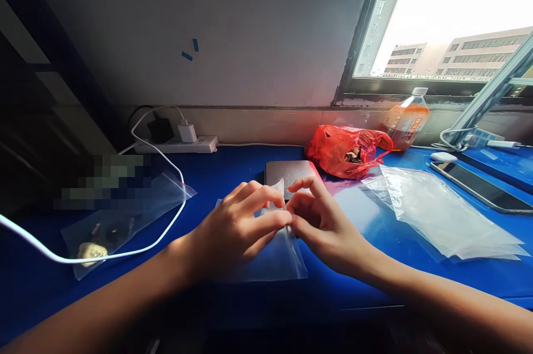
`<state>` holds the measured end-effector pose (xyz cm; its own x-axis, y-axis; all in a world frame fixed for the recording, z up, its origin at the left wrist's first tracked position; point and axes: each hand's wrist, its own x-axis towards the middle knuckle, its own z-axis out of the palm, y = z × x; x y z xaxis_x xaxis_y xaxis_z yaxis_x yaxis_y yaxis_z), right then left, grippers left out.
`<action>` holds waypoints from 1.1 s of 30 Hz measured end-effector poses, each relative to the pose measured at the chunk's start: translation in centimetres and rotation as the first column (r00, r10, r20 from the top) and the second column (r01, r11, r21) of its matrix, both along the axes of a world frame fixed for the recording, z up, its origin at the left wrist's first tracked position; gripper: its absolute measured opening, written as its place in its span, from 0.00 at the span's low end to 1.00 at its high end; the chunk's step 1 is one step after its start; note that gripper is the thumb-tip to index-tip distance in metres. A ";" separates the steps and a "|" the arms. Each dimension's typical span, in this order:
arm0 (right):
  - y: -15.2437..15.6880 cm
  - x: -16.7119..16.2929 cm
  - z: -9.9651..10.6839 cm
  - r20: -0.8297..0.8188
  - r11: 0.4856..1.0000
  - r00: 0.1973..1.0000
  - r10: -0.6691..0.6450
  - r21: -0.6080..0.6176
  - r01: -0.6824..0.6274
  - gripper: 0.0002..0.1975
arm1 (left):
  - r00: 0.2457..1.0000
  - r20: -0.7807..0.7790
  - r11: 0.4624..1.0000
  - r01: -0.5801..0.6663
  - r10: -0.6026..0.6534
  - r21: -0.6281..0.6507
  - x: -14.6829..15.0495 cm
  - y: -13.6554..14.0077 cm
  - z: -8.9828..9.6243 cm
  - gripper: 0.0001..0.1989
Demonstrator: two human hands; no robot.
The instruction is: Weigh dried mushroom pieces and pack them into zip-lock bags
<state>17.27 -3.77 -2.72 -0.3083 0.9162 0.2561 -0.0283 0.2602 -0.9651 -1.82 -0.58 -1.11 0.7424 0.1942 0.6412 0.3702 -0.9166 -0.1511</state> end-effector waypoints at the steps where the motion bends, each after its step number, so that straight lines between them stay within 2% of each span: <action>1: -0.1 0.0 0.0 0.003 1.000 1.000 0.010 -0.005 -0.010 0.15 | 1.000 -0.011 1.000 0.002 -0.001 0.007 0.0 0.0 0.1 0.05; 6: -0.2 -0.2 0.0 -0.002 1.000 1.000 0.023 -0.002 -0.023 0.13 | 0.999 -0.026 0.999 0.034 -0.033 0.026 0.2 0.3 0.4 0.07; 11: -0.3 -0.4 0.1 0.029 0.999 0.999 0.032 -0.010 -0.032 0.11 | 0.995 -0.051 0.988 0.093 -0.087 0.121 0.6 0.4 0.3 0.08; 14: 0.1 0.1 0.4 0.070 1.000 0.997 -0.013 0.018 0.011 0.09 | 0.995 -0.020 0.985 0.098 -0.096 0.145 0.4 0.5 0.4 0.09; 16: 0.4 0.5 0.5 0.141 0.996 0.987 -0.071 0.063 0.063 0.07 | 0.997 0.002 0.986 0.077 -0.078 0.149 0.1 0.6 0.6 0.09; 18: 0.6 0.8 0.5 0.240 0.981 0.962 -0.134 0.167 0.095 0.06 | 0.998 -0.002 0.988 0.058 -0.059 0.144 -0.1 0.6 0.8 0.08; 22: 0.3 0.9 0.4 0.389 0.913 0.892 -0.230 0.404 0.059 0.07 | 0.998 -0.029 0.989 0.059 -0.055 0.135 0.0 0.5 0.8 0.10; 25: 0.0 0.6 0.2 0.418 0.901 0.877 -0.239 0.431 0.040 0.04 | 0.995 -0.041 0.985 0.096 -0.091 0.145 0.2 0.5 0.6 0.10; 33: -0.3 0.9 -0.1 0.475 0.833 0.809 -0.346 0.552 0.033 0.11 | 0.986 -0.097 0.981 0.150 -0.139 0.122 -0.2 0.3 0.9 0.10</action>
<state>18.17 -4.04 -2.83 -0.3697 0.7602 0.5342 0.5525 0.6422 -0.5314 -2.01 -0.30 -0.23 0.8112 0.0014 0.5847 0.2156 -0.9303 -0.2969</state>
